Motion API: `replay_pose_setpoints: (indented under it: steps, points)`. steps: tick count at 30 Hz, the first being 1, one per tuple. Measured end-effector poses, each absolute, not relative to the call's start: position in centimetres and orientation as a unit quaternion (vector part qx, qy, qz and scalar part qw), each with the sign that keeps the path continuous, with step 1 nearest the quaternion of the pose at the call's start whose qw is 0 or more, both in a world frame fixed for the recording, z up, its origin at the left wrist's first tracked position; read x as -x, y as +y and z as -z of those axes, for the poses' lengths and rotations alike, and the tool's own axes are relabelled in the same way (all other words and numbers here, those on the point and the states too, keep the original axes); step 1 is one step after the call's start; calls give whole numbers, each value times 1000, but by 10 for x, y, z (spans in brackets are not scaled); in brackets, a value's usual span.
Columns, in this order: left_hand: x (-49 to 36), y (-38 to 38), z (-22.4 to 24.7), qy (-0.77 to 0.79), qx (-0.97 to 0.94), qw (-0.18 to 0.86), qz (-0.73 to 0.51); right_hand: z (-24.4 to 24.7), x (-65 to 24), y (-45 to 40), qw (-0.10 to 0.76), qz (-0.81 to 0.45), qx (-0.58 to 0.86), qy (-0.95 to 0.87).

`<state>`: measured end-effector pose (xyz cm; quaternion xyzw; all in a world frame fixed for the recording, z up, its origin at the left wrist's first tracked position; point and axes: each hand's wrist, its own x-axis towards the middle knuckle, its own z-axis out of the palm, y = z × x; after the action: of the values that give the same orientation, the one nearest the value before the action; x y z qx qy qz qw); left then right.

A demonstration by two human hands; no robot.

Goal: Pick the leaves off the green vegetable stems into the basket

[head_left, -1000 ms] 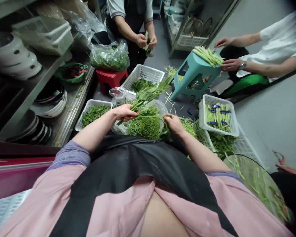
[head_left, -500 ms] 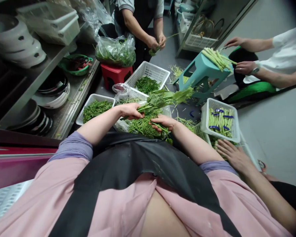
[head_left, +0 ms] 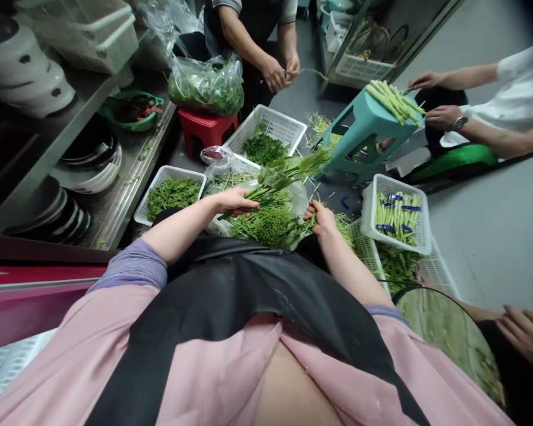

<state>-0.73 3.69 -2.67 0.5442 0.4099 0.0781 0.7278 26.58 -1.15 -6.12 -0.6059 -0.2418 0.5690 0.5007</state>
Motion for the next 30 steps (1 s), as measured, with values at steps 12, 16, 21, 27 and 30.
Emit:
replay_pose_setpoints:
  steps: [12,16,21,27,30]
  points:
    - [12,50,38,369,-497,782,-69,38,-264,-35,522,-509,585,-354]
    - [2,31,27,349,-483,800,-75,23,-229,-20,547,-587,500,-327]
    - [-6,15,21,355,-471,798,-120,21,-208,-13,603,-541,493,-317]
    - [6,13,22,356,-413,816,-191,35,-214,-19,647,-478,504,-314]
    - [9,9,22,357,-406,814,-211,39,-215,-23,642,-451,510,-353]
